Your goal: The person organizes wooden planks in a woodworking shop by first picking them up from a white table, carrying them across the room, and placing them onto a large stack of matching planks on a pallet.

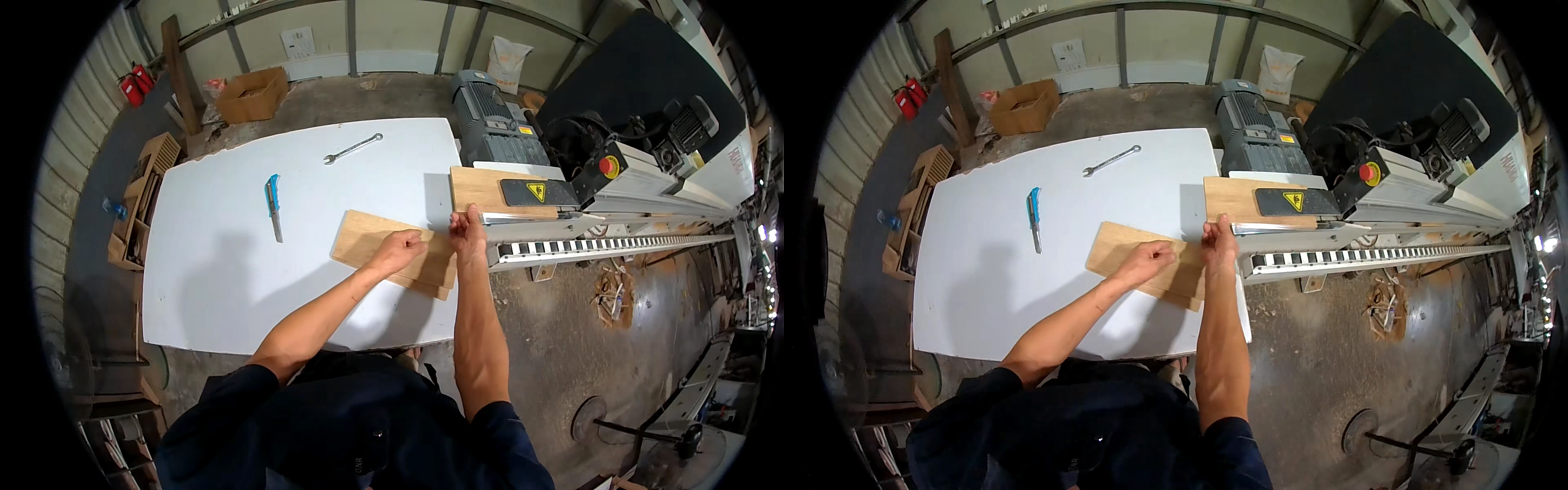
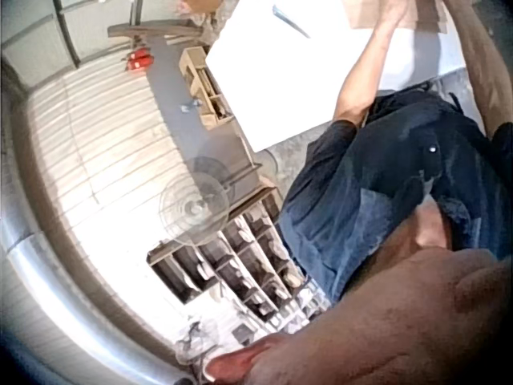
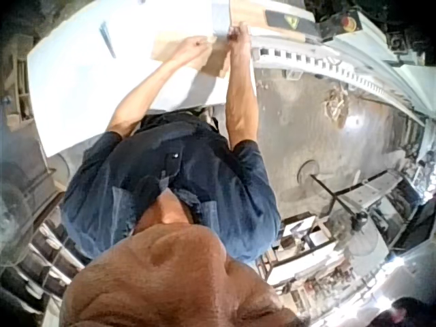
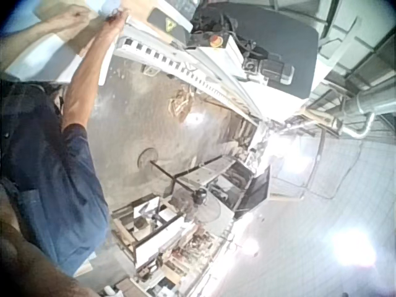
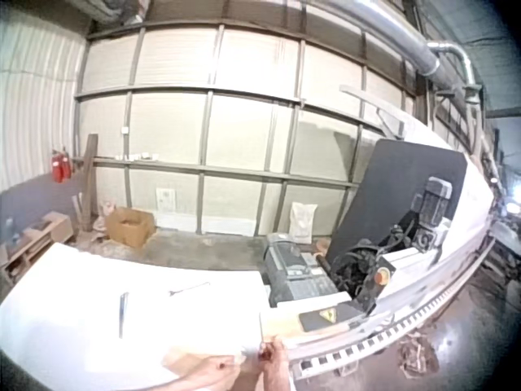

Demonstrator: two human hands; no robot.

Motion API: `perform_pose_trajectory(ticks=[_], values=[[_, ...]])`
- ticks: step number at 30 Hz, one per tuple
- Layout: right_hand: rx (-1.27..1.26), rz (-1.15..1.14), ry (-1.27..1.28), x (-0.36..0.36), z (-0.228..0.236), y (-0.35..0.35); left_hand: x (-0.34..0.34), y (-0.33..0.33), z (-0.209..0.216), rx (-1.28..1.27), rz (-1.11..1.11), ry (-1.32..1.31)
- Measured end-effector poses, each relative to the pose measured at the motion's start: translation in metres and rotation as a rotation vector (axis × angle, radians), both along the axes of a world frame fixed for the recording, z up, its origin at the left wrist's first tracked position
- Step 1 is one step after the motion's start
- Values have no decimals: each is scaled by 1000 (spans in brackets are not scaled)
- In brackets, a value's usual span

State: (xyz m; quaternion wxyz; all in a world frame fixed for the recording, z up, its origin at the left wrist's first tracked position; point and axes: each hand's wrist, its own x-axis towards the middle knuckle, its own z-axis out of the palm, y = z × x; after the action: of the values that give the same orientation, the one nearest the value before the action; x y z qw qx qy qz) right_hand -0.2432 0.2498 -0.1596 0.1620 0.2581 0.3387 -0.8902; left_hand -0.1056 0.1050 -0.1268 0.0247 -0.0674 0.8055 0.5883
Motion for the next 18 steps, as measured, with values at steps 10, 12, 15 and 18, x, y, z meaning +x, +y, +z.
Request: perform_pose_trajectory(ticks=[10, 12, 15, 18], values=[[151, 447, 71, 154, 13, -36, 32, -28, -13, 696, 359, -152], [105, 324, 292, 138, 10, -15, 42, -51, -16, 739, 400, -91], [154, -2, 200, 108, 9, 24, 58, -97, -11, 674, 365, -151], [394, 178, 339, 104, -15, 62, 52, -114, -7, 602, 383, -141]])
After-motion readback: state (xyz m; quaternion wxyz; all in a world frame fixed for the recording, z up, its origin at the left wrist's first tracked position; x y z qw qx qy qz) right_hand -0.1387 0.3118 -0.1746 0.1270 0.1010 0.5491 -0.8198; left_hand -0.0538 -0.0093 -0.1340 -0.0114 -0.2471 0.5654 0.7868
